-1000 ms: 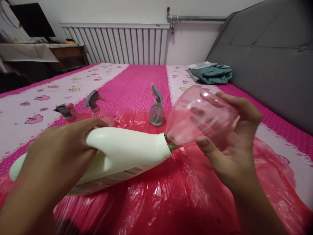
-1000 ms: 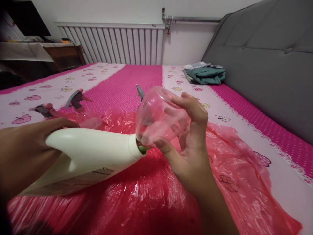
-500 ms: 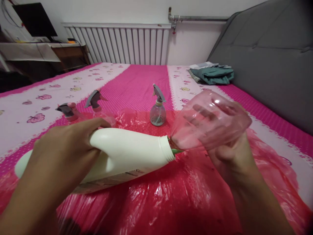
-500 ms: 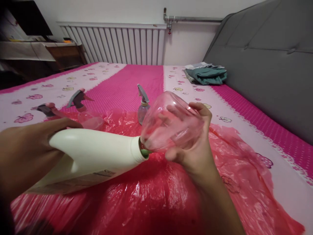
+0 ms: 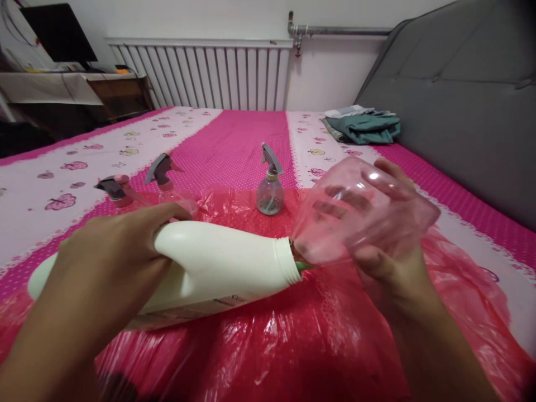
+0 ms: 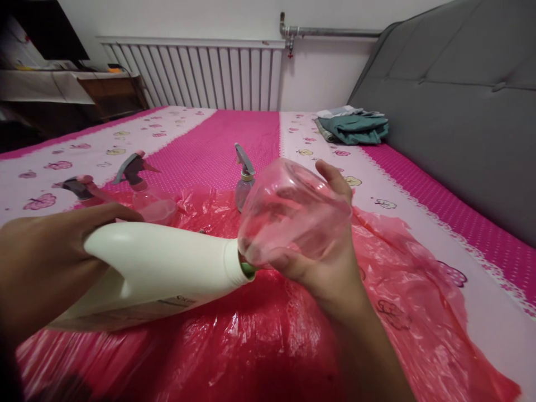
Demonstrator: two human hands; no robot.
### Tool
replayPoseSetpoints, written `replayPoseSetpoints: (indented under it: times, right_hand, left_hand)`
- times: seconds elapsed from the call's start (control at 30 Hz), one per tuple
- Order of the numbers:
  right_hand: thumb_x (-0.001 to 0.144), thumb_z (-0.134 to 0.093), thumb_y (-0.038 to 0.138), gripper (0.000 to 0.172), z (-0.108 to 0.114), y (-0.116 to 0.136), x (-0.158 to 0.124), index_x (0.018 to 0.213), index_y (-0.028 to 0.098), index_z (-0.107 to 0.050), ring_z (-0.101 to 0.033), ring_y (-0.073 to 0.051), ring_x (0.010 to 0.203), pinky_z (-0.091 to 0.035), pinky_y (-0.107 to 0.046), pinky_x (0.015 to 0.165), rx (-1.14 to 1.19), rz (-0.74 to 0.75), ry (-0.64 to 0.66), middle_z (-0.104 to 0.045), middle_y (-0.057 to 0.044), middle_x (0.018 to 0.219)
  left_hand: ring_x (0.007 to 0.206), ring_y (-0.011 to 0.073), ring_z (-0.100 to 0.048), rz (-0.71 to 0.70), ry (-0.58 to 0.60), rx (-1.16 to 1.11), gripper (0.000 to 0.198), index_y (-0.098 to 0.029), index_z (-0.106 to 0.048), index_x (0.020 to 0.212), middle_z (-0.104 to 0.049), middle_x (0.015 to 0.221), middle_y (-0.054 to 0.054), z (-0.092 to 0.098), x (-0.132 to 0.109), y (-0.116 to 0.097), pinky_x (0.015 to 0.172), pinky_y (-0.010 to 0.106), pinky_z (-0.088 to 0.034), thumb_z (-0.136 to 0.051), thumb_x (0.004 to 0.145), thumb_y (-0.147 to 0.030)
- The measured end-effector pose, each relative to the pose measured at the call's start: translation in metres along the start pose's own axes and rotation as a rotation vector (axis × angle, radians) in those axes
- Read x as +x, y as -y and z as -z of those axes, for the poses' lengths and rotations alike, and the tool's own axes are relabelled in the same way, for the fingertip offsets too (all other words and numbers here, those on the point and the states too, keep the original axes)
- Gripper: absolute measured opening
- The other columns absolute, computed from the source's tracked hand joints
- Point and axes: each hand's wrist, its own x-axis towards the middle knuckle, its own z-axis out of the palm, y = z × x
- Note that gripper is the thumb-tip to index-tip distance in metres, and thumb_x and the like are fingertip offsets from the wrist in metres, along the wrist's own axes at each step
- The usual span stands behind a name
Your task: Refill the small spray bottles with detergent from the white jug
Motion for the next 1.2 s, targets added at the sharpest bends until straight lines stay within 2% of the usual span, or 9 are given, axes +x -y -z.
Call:
replayPoseSetpoints:
  times: [0.07,0.2,0.33,0.53,0.67,0.8,0.93,1.1,1.2]
  right_hand:
    - [0.073,-0.092,0.041,0.088,-0.002,0.001,-0.001,0.150,0.041,-0.048,-0.069,-0.031,0.124,-0.068,-0.056,0.093,0.003,0.003,-0.006,-0.062,-0.006,0.140]
    - [0.072,-0.092,0.037,0.083,-0.009,0.003,0.000,0.146,0.042,-0.053,-0.062,-0.032,0.134,-0.061,-0.058,0.107,-0.004,0.101,-0.091,-0.056,-0.004,0.147]
    - [0.067,-0.094,0.032,0.085,-0.016,0.002,0.001,0.142,0.041,-0.056,-0.065,-0.032,0.129,-0.059,-0.058,0.109,0.016,0.130,-0.112,-0.057,-0.004,0.144]
    - [0.067,-0.095,0.048,0.079,-0.020,0.001,0.004,0.136,0.042,-0.058,-0.055,-0.031,0.141,-0.053,-0.059,0.117,0.006,0.118,-0.236,-0.051,-0.002,0.147]
    - [0.063,-0.094,0.059,0.077,-0.022,0.002,0.005,0.130,0.042,-0.061,-0.058,-0.033,0.138,-0.050,-0.066,0.117,-0.006,0.095,-0.316,-0.057,-0.002,0.139]
    - [0.063,-0.095,0.060,0.081,-0.023,0.001,0.004,0.132,0.039,-0.059,-0.058,-0.033,0.139,-0.049,-0.065,0.118,0.027,0.066,-0.330,-0.058,-0.002,0.141]
    - [0.071,-0.089,0.065,0.080,-0.021,0.000,0.003,0.138,0.038,-0.056,-0.063,-0.032,0.135,-0.044,-0.066,0.122,0.024,0.042,-0.304,-0.062,-0.004,0.140]
    - [0.069,-0.092,0.059,0.071,-0.019,-0.002,0.005,0.129,0.036,-0.062,-0.057,-0.028,0.140,-0.044,-0.060,0.125,0.043,0.101,-0.327,-0.059,-0.002,0.140]
    - [0.073,-0.089,0.059,0.072,-0.017,-0.003,0.003,0.136,0.038,-0.060,-0.060,-0.029,0.137,-0.048,-0.061,0.120,0.006,0.130,-0.287,-0.060,-0.003,0.139]
  left_hand:
    - [0.073,0.0214,-0.068,0.005,-0.006,-0.010,0.043,-0.041,-0.071,0.099,-0.077,0.083,-0.005,-0.001,0.001,0.002,0.065,0.028,-0.034,-0.039,0.071,-0.049]
    - [0.075,0.0216,-0.069,0.035,-0.024,-0.036,0.045,-0.041,-0.071,0.098,-0.077,0.085,-0.005,-0.003,0.003,0.007,0.068,0.030,-0.037,-0.037,0.070,-0.050]
    - [0.072,0.0192,-0.068,0.040,-0.014,-0.048,0.045,-0.040,-0.072,0.095,-0.076,0.083,-0.006,0.001,0.003,0.009,0.066,0.029,-0.037,-0.037,0.067,-0.049]
    - [0.072,0.0168,-0.066,0.061,-0.024,-0.067,0.043,-0.040,-0.072,0.095,-0.075,0.082,-0.006,0.002,0.001,0.013,0.067,0.028,-0.039,-0.039,0.068,-0.049]
    - [0.070,0.0167,-0.066,0.069,-0.015,-0.067,0.043,-0.039,-0.072,0.095,-0.075,0.081,-0.005,0.002,0.001,0.013,0.065,0.028,-0.038,-0.039,0.068,-0.049]
    - [0.073,0.0181,-0.067,0.069,-0.008,-0.068,0.043,-0.041,-0.071,0.095,-0.075,0.083,-0.007,0.003,0.001,0.012,0.068,0.028,-0.038,-0.039,0.068,-0.049]
    - [0.074,0.0180,-0.067,0.070,-0.005,-0.063,0.044,-0.041,-0.071,0.096,-0.075,0.083,-0.007,0.003,0.003,0.011,0.067,0.028,-0.037,-0.039,0.068,-0.050]
    - [0.075,0.0182,-0.068,0.063,-0.002,-0.077,0.044,-0.040,-0.072,0.095,-0.076,0.084,-0.007,0.003,0.002,0.012,0.069,0.029,-0.039,-0.039,0.067,-0.050]
    - [0.075,0.0182,-0.068,0.059,0.002,-0.075,0.045,-0.040,-0.072,0.096,-0.076,0.084,-0.007,0.003,0.001,0.014,0.069,0.030,-0.039,-0.038,0.067,-0.049]
